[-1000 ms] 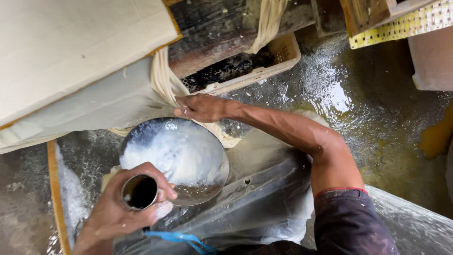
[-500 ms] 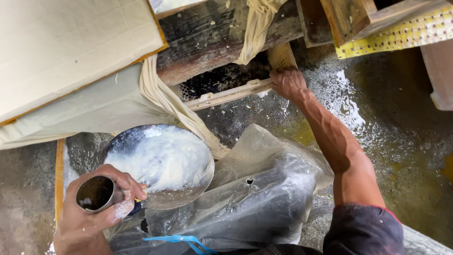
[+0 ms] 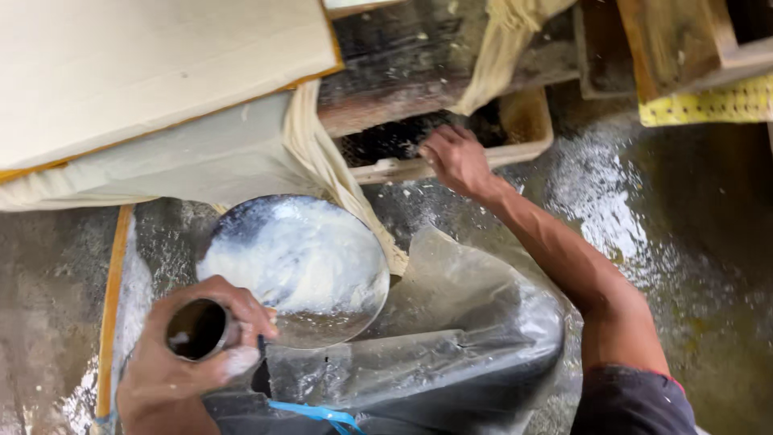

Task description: The person scoops a white liquid from a blue barrel into a large metal basin using a ladle, then stirs the contents of the basin repeatedly. The person continues to add more liquid from the barrel and stirs the mixture throughout the clip.

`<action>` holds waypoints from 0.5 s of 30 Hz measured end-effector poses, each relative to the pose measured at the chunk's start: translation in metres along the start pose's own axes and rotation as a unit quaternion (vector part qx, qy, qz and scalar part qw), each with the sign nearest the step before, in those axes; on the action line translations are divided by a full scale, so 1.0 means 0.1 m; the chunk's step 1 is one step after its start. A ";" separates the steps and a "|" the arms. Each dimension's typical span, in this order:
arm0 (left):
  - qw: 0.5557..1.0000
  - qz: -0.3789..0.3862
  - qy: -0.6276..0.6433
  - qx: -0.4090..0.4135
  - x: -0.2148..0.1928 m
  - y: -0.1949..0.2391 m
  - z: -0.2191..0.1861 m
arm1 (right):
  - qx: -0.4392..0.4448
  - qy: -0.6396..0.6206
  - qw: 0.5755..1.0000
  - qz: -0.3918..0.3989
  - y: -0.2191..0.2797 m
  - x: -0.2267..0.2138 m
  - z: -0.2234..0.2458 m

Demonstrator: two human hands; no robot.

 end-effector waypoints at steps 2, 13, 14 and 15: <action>0.999 0.022 -0.019 -0.018 0.08 0.07 0.04 | 0.013 -0.007 0.998 0.062 -0.33 0.37 -0.03; 0.955 -0.085 -0.044 -0.282 -0.04 0.13 0.08 | 0.160 0.022 0.965 0.206 -1.00 2.13 -0.86; 0.939 -0.090 -0.063 -0.326 -0.06 0.14 0.15 | 0.169 0.026 0.962 0.212 -0.94 2.21 -0.91; 0.921 -0.086 -0.083 -0.370 -0.10 0.15 0.21 | 0.175 0.028 0.960 0.216 -0.90 2.28 -0.97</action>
Point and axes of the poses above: each hand's wrist, its own y-axis away from the middle knuckle, its own x-axis out of the palm, z = x × y, the point moved 9 cm from there along -y, towards the middle knuckle, and after that the axes turned 6 degrees about -x, right-handed, at the moved point
